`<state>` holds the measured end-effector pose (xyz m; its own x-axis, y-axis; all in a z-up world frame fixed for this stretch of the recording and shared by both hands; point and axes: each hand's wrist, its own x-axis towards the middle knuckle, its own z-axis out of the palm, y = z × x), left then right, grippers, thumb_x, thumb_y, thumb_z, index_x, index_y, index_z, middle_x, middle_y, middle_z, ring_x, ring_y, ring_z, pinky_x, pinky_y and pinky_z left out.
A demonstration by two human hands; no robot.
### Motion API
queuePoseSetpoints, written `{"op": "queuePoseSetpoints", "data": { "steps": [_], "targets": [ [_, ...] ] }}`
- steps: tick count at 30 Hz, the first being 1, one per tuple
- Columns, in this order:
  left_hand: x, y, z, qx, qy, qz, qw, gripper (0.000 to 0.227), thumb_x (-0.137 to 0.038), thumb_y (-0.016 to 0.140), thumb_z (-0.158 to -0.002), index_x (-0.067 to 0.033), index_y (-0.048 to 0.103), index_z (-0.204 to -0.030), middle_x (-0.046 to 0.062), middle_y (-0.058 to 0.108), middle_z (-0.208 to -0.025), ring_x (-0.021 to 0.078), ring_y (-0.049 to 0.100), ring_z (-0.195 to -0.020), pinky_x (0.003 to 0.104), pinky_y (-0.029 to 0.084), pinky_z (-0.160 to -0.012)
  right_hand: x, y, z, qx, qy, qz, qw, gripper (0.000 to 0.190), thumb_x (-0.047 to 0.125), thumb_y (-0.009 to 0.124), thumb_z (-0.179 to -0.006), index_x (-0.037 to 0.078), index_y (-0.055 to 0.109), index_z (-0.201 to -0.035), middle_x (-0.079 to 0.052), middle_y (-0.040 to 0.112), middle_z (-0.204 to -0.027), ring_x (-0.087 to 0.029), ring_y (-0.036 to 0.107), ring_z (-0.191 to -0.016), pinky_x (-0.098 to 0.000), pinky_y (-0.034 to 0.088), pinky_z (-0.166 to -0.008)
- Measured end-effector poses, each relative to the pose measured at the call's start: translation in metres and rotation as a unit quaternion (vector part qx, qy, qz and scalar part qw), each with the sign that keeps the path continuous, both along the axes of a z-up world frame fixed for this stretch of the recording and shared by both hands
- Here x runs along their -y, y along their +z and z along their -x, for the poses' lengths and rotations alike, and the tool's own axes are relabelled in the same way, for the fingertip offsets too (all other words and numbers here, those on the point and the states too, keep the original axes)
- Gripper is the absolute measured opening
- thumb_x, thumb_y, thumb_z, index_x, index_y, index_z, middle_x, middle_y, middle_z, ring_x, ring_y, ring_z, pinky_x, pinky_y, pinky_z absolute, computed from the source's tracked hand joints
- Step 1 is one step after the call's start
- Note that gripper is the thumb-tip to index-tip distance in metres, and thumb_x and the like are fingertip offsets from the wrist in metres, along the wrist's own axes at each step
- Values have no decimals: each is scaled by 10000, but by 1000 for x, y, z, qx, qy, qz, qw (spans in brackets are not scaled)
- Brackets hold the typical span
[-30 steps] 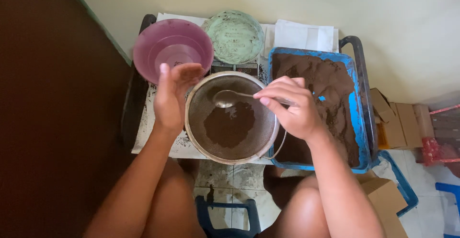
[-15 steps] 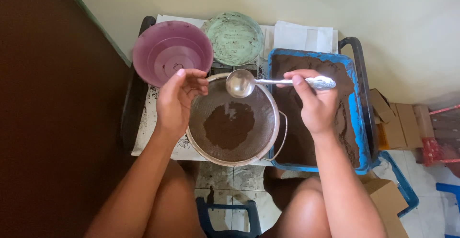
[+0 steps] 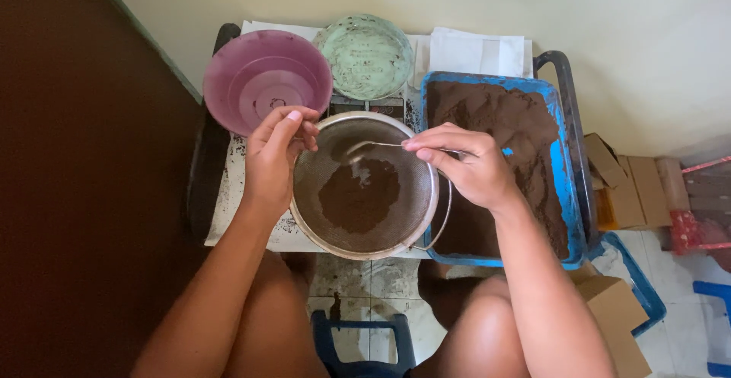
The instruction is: Sifting brown powder through a metal sieve using a spoon into a container
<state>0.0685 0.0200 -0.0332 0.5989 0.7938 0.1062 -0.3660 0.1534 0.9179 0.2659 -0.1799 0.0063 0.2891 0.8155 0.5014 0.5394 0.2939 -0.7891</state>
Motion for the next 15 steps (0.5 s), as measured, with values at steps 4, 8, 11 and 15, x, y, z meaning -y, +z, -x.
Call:
{"op": "queuePoseSetpoints", "data": {
  "steps": [4,8,11,15],
  "targets": [
    [0,-2,-2,-5,8,-3,1000,216,-155,565,-1021,8,696,-1078,102,659,-816,138,630,-720,261,573,-688,-2,-5,-7,31,3,13,999,95,37,747,-930,59,801,-1004,-128,792,-1001,-266,734,-894,-370,544,-837],
    [-4,-8,-2,-20,1,-17,1000,213,-149,567,-1018,7,692,-1094,85,654,-825,114,615,-723,240,563,-691,5,-5,-21,74,6,29,997,86,25,759,-911,61,805,-974,-106,797,-961,-278,726,-878,-360,526,-846],
    [2,3,0,-14,11,-3,1000,199,-140,581,-1013,7,700,-1075,111,665,-804,139,622,-705,264,563,-682,19,10,-23,114,-19,51,992,69,37,769,-908,76,805,-953,-75,802,-947,-250,732,-887,-326,515,-858],
    [4,6,0,-17,10,-1,1000,190,-134,581,-1009,3,699,-1068,100,662,-799,129,620,-701,257,562,-679,31,15,-21,144,-38,72,986,53,59,769,-911,100,796,-929,-37,799,-925,-223,727,-900,-297,490,-879]
  ]
}}
